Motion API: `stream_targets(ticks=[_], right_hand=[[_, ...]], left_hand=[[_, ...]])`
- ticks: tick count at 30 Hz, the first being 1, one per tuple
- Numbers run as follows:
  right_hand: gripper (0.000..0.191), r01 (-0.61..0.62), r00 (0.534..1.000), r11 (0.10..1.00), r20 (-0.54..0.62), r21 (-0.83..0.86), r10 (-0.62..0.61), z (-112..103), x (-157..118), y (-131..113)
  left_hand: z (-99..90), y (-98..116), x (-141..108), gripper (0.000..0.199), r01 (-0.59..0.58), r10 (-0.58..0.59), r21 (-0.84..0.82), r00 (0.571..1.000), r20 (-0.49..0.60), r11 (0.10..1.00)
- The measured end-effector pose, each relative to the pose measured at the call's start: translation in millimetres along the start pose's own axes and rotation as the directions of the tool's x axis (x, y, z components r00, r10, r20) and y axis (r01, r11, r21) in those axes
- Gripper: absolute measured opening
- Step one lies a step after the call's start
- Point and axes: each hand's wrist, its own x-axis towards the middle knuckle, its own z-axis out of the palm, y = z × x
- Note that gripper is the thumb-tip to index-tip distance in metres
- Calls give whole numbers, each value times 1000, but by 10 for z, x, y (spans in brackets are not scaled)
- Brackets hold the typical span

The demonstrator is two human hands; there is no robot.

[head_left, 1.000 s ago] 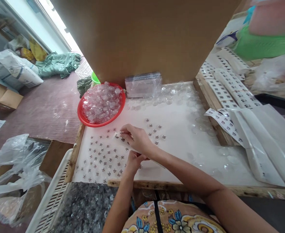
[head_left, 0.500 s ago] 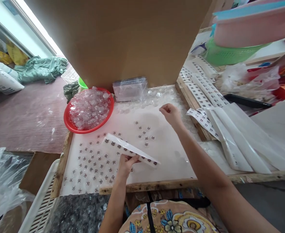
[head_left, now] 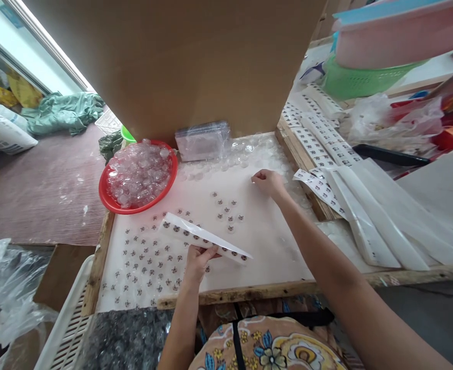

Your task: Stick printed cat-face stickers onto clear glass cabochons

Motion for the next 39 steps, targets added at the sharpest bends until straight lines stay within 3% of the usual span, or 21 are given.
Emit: stream_targets(ticks=[10, 14, 17, 19, 23, 27, 31, 34, 36, 39], right_hand=[[17, 87, 985, 974, -125, -211, -115, 154, -111, 2], [29, 177, 984, 975, -3, -133, -179, 226, -313, -81], [20, 265, 961, 955, 113, -133, -252, 288, -475, -134], [15, 272, 958, 951, 128, -145, -255, 303, -528, -149], [11, 250, 967, 948, 95, -197, -235, 280, -499, -176], [12, 262, 963, 933, 134, -249, -235, 254, -409, -242], [34, 216, 969, 936, 179, -278, -170, 235, -299, -305], [18, 209, 966, 933, 208, -293, -152, 226, -273, -305], [18, 235, 967, 925, 173, -300, -189, 234, -327, -262], [37, 357, 933, 891, 55, -282, -356, 294, -510, -145]], left_hand=[[19, 2, 11, 33, -4, 4, 5, 1000, 17, 1000], [16, 26, -25, 36, -3, 3, -16, 1000, -14, 1000], [12, 46, -69, 37, -3, 1, -73, 1000, -30, 997], [13, 56, -94, 37, 0, -4, -102, 999, -42, 995], [12, 66, -106, 36, 7, -12, -112, 999, -43, 994], [4, 67, -91, 35, 6, -8, -103, 1000, -24, 995], [26, 80, -76, 38, 17, -21, -102, 999, -32, 995], [42, 97, -82, 38, 21, -25, -117, 999, -33, 993], [20, 105, -118, 38, 16, -22, -136, 999, -44, 991], [-86, 121, -247, 39, 17, -29, -175, 998, -64, 984]])
